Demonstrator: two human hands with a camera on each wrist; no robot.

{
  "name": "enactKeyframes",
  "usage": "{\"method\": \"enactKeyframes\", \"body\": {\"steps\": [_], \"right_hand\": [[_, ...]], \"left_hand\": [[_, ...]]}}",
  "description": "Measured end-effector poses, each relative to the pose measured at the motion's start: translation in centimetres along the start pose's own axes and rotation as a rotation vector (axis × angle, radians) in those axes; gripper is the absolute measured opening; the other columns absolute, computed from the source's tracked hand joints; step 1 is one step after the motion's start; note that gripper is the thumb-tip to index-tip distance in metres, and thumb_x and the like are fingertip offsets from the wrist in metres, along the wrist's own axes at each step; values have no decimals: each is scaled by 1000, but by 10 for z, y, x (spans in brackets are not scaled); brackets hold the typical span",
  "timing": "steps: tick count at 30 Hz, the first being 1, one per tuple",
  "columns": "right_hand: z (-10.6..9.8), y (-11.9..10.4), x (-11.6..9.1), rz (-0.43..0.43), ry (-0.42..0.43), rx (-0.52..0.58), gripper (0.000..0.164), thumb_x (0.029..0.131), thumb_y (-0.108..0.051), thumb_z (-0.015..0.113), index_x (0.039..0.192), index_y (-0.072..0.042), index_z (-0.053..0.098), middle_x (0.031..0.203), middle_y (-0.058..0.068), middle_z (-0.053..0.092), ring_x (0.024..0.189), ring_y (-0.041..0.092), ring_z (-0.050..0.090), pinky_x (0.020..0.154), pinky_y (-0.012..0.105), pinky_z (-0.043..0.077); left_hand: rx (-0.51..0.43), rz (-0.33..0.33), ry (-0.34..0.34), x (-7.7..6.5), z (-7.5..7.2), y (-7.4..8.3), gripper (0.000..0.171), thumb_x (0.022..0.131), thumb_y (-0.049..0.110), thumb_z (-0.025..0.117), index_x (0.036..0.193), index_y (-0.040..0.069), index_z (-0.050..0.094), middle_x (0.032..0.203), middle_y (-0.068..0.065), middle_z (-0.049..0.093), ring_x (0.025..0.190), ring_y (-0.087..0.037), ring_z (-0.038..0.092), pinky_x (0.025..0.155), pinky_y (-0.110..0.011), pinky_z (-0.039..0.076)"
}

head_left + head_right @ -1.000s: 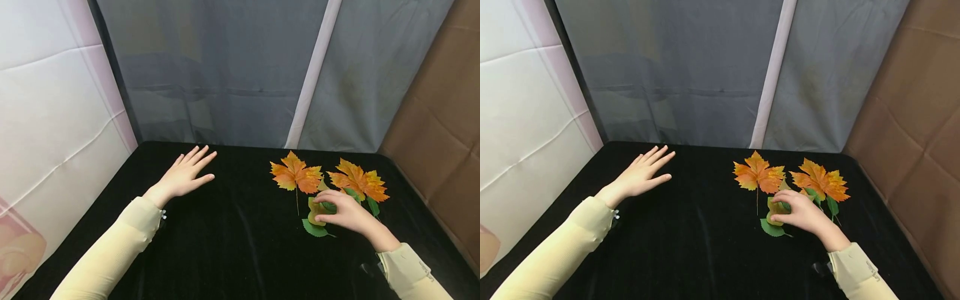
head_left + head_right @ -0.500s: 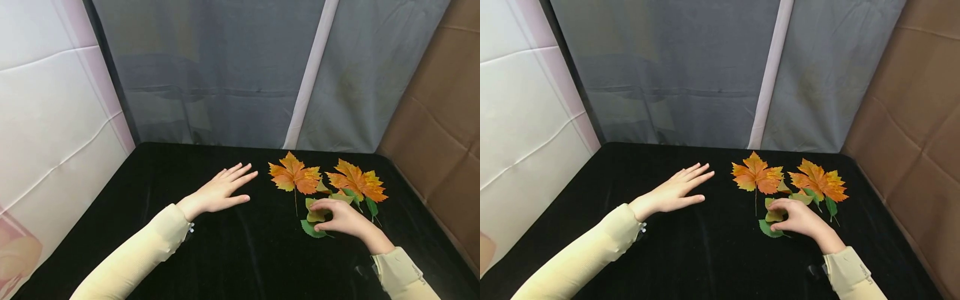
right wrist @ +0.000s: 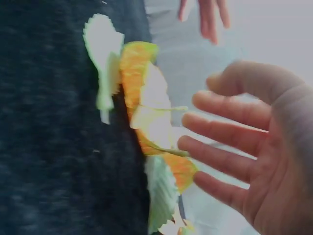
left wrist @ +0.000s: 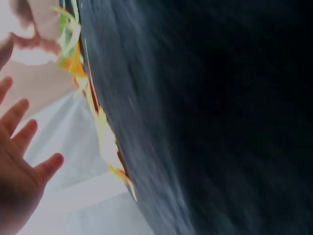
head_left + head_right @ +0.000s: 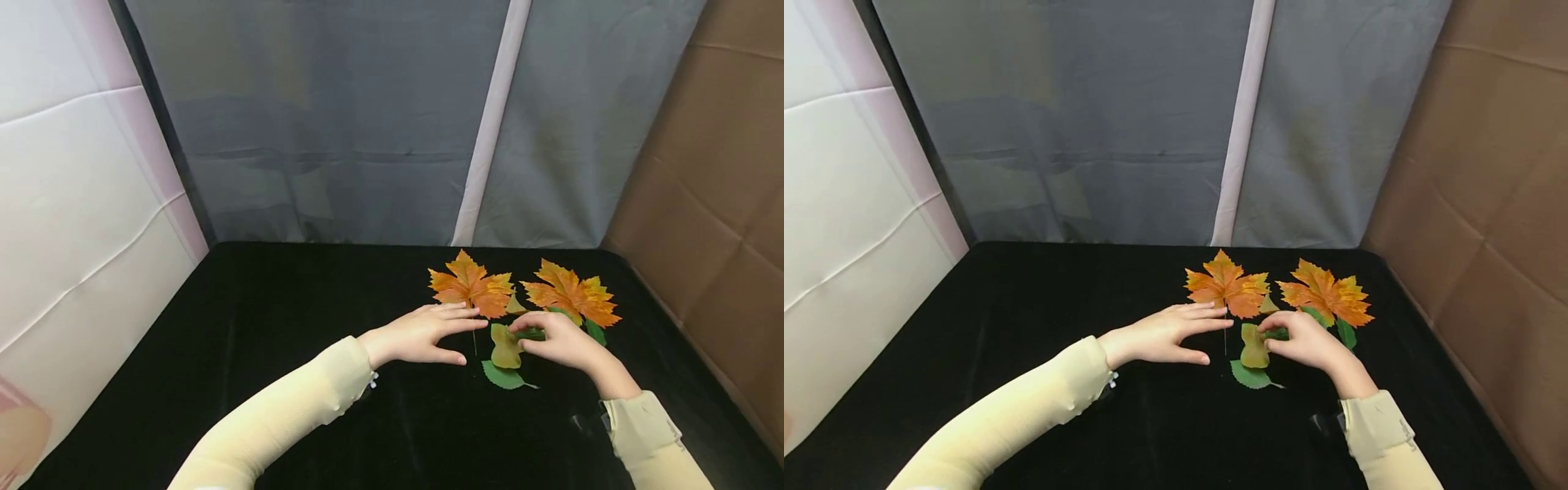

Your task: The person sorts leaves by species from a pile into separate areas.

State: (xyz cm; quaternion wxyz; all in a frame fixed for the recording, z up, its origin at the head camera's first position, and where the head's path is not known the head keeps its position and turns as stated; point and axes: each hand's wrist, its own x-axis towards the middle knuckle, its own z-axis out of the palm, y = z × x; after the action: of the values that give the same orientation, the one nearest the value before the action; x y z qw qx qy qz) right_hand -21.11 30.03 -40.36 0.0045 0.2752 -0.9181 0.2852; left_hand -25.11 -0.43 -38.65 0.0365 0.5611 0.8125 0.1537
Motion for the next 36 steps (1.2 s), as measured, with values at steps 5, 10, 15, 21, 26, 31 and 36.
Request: {"method": "enactKeyframes", "body": {"steps": [5, 10, 15, 21, 26, 31, 36], "right_hand": [[-7, 6, 7, 89, -64, 69, 19, 90, -6, 64, 107, -4, 70, 101, 5, 69, 88, 16, 63, 76, 35, 53], [-5, 9, 14, 121, -115, 66, 16, 89, -4, 62, 102, -5, 72, 98, 3, 70, 83, 13, 61, 73, 32, 52], [1, 15, 15, 98, -130, 55, 15, 88, -4, 63, 100, -6, 73, 96, 1, 70, 80, 11, 60, 72, 31, 51], [5, 21, 13, 89, -110, 56, 14, 87, -6, 65, 99, -7, 73, 95, -1, 70, 80, 10, 60, 73, 31, 51], [6, 22, 13, 104, -103, 69, 15, 88, -7, 66, 101, -8, 73, 98, 0, 70, 83, 10, 60, 74, 31, 50], [7, 23, 14, 94, -102, 97, 15, 88, -7, 67, 102, -6, 73, 98, 2, 69, 81, 11, 60, 72, 30, 50], [7, 26, 13, 113, -106, 119, 16, 86, -9, 70, 102, -6, 72, 95, 1, 69, 80, 12, 61, 71, 29, 50]], "left_hand": [[14, 52, -85, 25, 10, 11, 66, 94, 48, 59, 151, 22, 37, 155, 3, 31, 145, -15, 20, 115, -38, 19], [46, 86, -140, 45, 16, 15, 63, 93, 44, 62, 147, 18, 44, 151, 4, 39, 143, -18, 25, 115, -30, 17], [52, 57, -205, 61, 20, 16, 60, 93, 42, 64, 145, 18, 48, 149, 5, 41, 142, -15, 28, 114, -29, 19], [49, 50, -276, 80, 23, 14, 58, 91, 39, 68, 142, 16, 52, 146, 3, 46, 138, -11, 34, 112, -25, 24], [52, 17, -316, 85, 26, 13, 59, 88, 37, 72, 141, 18, 52, 145, 4, 47, 133, -7, 38, 109, -25, 29], [62, -9, -291, 86, 30, 13, 49, 90, 31, 70, 137, 21, 58, 138, 6, 53, 126, -6, 46, 104, -23, 35], [68, 22, -235, 89, 32, 10, 31, 95, 25, 64, 125, 19, 68, 118, 9, 65, 105, -2, 56, 92, -18, 43]]}}
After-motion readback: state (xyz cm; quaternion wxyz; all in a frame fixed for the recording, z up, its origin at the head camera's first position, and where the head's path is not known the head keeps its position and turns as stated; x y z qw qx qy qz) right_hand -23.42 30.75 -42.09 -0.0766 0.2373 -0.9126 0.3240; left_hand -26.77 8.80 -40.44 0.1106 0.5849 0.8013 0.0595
